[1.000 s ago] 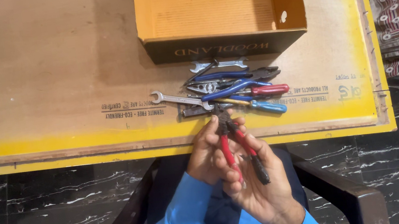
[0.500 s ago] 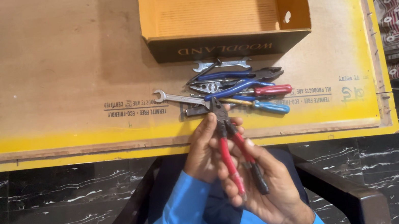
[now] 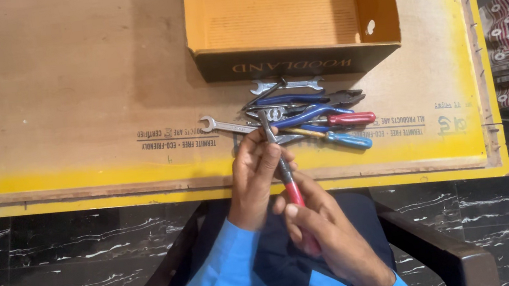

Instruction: The person sits on the floor and organizes a collection of hand tools into a cardboard box. They pick up each tool, briefly inspect it, and place it inside the box one by one.

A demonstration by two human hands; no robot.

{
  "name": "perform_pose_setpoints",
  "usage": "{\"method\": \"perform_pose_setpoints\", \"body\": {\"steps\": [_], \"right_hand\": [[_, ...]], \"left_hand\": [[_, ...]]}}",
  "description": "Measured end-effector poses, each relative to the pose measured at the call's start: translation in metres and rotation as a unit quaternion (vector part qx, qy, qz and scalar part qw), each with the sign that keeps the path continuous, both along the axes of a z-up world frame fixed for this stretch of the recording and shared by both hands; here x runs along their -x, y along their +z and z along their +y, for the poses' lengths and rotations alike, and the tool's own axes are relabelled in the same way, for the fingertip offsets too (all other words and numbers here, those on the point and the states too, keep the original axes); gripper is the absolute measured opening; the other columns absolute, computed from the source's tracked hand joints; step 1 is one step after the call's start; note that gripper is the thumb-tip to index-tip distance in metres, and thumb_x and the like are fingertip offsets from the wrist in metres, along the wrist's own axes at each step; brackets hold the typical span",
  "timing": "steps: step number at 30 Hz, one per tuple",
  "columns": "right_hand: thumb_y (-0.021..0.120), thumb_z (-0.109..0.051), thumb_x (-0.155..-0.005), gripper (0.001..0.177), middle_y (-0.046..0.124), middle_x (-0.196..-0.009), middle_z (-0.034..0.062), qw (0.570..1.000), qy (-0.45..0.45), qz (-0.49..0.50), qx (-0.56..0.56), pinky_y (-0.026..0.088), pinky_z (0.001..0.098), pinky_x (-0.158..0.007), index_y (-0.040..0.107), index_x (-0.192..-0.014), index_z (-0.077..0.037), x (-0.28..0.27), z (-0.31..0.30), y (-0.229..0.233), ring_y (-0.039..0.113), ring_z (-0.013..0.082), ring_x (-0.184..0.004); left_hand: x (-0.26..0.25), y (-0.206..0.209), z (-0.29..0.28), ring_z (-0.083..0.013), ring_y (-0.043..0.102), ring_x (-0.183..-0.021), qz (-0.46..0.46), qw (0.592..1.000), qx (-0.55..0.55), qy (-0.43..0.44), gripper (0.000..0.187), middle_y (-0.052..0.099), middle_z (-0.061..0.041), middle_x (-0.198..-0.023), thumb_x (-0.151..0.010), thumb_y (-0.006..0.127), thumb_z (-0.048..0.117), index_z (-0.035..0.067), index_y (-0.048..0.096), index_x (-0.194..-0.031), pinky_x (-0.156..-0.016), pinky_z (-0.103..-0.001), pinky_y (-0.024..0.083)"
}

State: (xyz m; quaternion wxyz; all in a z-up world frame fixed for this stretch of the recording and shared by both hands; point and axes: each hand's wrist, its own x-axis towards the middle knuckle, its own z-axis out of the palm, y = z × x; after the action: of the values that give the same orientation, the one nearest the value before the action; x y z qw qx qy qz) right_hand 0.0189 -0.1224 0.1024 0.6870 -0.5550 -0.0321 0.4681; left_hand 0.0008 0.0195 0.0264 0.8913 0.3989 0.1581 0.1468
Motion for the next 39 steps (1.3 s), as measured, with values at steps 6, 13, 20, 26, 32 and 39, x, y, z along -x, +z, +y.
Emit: {"method": "perform_pose_setpoints", "body": {"steps": [6,13,20,26,32,39], "right_hand": [[0.057,-0.023,-0.101,0.03,0.061,-0.082,0.0055,0.987,0.054,-0.137,0.069,0.05,0.0268,-0.064,0.063,-0.112,0.004,-0.013,-0.005,-0.032,0.059,0.0109,-0.069],[0.044,-0.047,-0.11,0.056,0.066,-0.089,0.0149,0.989,0.082,0.035,-0.117,0.054,0.034,-0.068,0.055,-0.116,0.007,-0.009,-0.013,-0.047,0.065,0.022,-0.074],[0.031,-0.06,-0.099,0.076,0.064,-0.105,0.0162,0.982,0.054,0.12,-0.134,0.057,0.0395,-0.065,0.046,-0.132,0.007,-0.004,-0.008,-0.029,0.069,0.0285,-0.074],[0.039,-0.059,-0.107,0.079,0.064,-0.113,0.0227,0.981,0.136,0.001,-0.138,0.054,0.0361,-0.089,0.051,-0.135,0.014,-0.017,-0.014,-0.013,0.067,0.0279,-0.094],[0.037,-0.062,-0.094,0.074,0.07,-0.084,0.0142,0.992,0.11,-0.045,0.04,0.053,0.0279,-0.062,0.062,-0.125,0.0,-0.034,-0.009,0.011,0.068,0.0189,-0.072],[0.048,-0.052,-0.105,0.066,0.073,-0.088,0.0201,0.985,0.14,-0.093,-0.048,0.05,0.0253,-0.06,0.064,-0.124,0.009,-0.053,-0.003,0.025,0.063,0.0176,-0.069]], "left_hand": [[0.004,0.026,-0.001,-0.0112,0.062,-0.1,-0.035,0.973,-0.221,0.048,0.046,0.064,-0.008,-0.109,-0.098,0.077,0.016,-0.001,0.053,-0.133,-0.091,-0.024,0.056],[0.008,0.047,0.0,-0.0105,0.064,-0.092,0.019,0.985,-0.173,-0.019,0.052,0.068,-0.007,-0.106,-0.097,0.069,0.02,-0.002,0.052,-0.14,-0.076,-0.025,0.056],[0.006,0.043,0.006,-0.01,0.064,-0.091,0.009,0.984,-0.175,-0.03,0.045,0.069,-0.007,-0.099,-0.106,0.058,0.022,-0.003,0.053,-0.142,-0.08,-0.024,0.054],[0.004,0.039,0.012,-0.0108,0.065,-0.091,-0.019,0.991,-0.127,-0.035,0.052,0.066,-0.004,-0.098,-0.107,0.056,0.028,-0.003,0.051,-0.149,-0.081,-0.025,0.055],[-0.009,0.041,0.018,-0.0094,0.061,-0.094,-0.03,0.99,-0.138,-0.012,0.055,0.063,-0.001,-0.104,-0.109,0.054,0.031,-0.002,0.048,-0.152,-0.086,-0.025,0.053],[-0.026,0.048,0.025,-0.0098,0.061,-0.091,-0.102,0.991,-0.077,-0.03,0.058,0.063,-0.003,-0.096,-0.11,0.054,0.036,0.0,0.047,-0.155,-0.084,-0.025,0.053]]}}
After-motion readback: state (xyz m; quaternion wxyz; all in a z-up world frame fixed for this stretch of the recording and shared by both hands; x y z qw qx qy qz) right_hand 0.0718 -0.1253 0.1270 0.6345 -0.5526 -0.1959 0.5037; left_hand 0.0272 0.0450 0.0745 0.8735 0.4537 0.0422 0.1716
